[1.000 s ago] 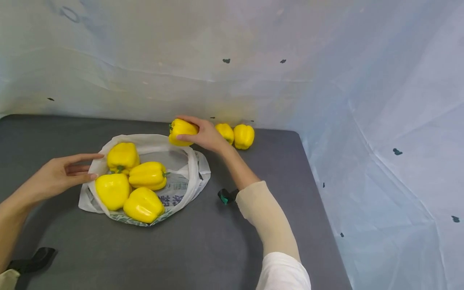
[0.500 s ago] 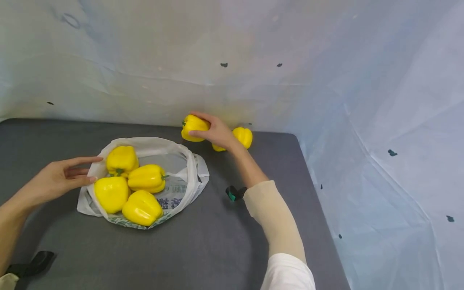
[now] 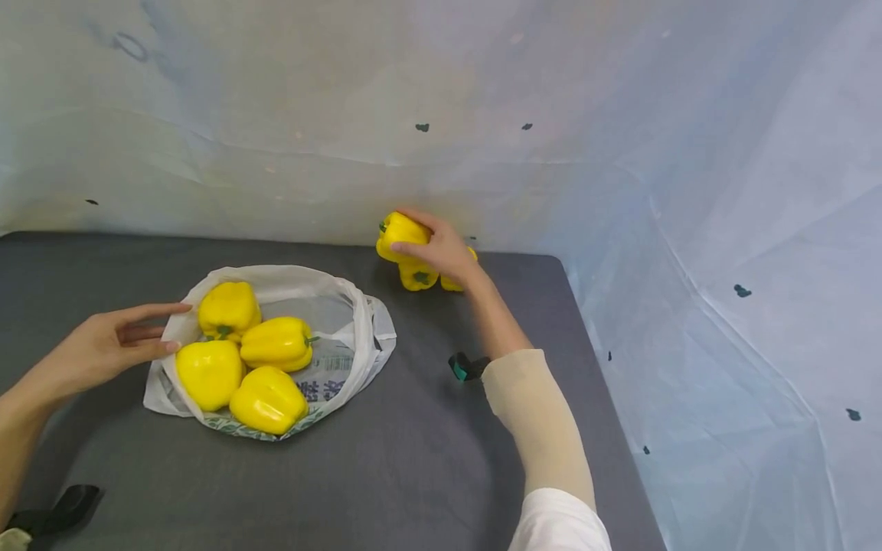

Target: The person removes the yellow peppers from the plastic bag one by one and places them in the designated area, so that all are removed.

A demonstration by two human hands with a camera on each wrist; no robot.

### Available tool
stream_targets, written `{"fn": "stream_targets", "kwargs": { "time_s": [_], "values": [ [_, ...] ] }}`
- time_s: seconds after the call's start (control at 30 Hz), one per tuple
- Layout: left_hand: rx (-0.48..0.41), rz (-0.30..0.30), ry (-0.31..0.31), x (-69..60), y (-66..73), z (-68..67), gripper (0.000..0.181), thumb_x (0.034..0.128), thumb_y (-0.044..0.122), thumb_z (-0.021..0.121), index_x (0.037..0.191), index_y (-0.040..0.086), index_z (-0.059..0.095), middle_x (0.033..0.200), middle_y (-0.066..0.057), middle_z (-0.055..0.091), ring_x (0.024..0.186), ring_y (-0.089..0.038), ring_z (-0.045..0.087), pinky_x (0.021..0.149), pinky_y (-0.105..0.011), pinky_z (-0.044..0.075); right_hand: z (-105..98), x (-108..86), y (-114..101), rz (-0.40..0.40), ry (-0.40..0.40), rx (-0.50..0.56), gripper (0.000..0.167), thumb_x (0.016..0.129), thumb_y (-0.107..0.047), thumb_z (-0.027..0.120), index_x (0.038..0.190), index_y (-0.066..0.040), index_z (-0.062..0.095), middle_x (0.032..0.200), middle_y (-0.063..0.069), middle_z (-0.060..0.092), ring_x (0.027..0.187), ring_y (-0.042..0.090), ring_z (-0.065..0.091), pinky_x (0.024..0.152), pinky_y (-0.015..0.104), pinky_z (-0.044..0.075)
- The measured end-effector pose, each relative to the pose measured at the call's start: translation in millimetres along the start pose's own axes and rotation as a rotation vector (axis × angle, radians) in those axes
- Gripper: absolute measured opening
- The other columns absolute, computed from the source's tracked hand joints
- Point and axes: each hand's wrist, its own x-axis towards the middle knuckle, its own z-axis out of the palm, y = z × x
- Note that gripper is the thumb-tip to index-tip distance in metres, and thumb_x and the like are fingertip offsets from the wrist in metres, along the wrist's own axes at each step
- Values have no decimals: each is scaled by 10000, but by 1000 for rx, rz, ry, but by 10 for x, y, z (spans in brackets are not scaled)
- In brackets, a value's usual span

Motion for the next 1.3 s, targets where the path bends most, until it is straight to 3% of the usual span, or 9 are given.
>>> {"fn": "stream_targets", "kwargs": {
  "time_s": [0.3,0.57,0.9,1.3],
  "values": [
    [-6,-22,-11,14,26,10,710,918,427,701,1492,96,445,1482,-346,371,1198,-523,538,842,-544,551,-202,-215,-248,12,42,36,621,922,-184,720,1483,-92,469,1431,97,525,1142,241,544,951,393,489],
    [-14,-14,-5,11,41,14,702,918,416,705,1490,98,449,1479,-341,380,1190,-515,549,817,-507,568,-320,-326,-197,47,86,62,615,924,-186,720,1483,-109,474,1453,77,504,1144,245,534,947,400,478],
    [-10,-18,1,12,65,4,709,922,417,700,1497,98,438,1468,-347,388,1190,-532,538,847,-578,540,-421,-398,-141,66,131,60,632,925,-202,721,1490,-94,458,1484,71,479,1201,249,522,999,416,449],
    [-13,-3,1,8,68,5,699,921,406,706,1490,95,446,1466,-339,398,1180,-526,549,829,-550,555,-551,-557,-50,103,198,46,638,939,-201,704,1507,-100,431,1508,69,458,1252,243,510,1004,419,454]
  ]
}}
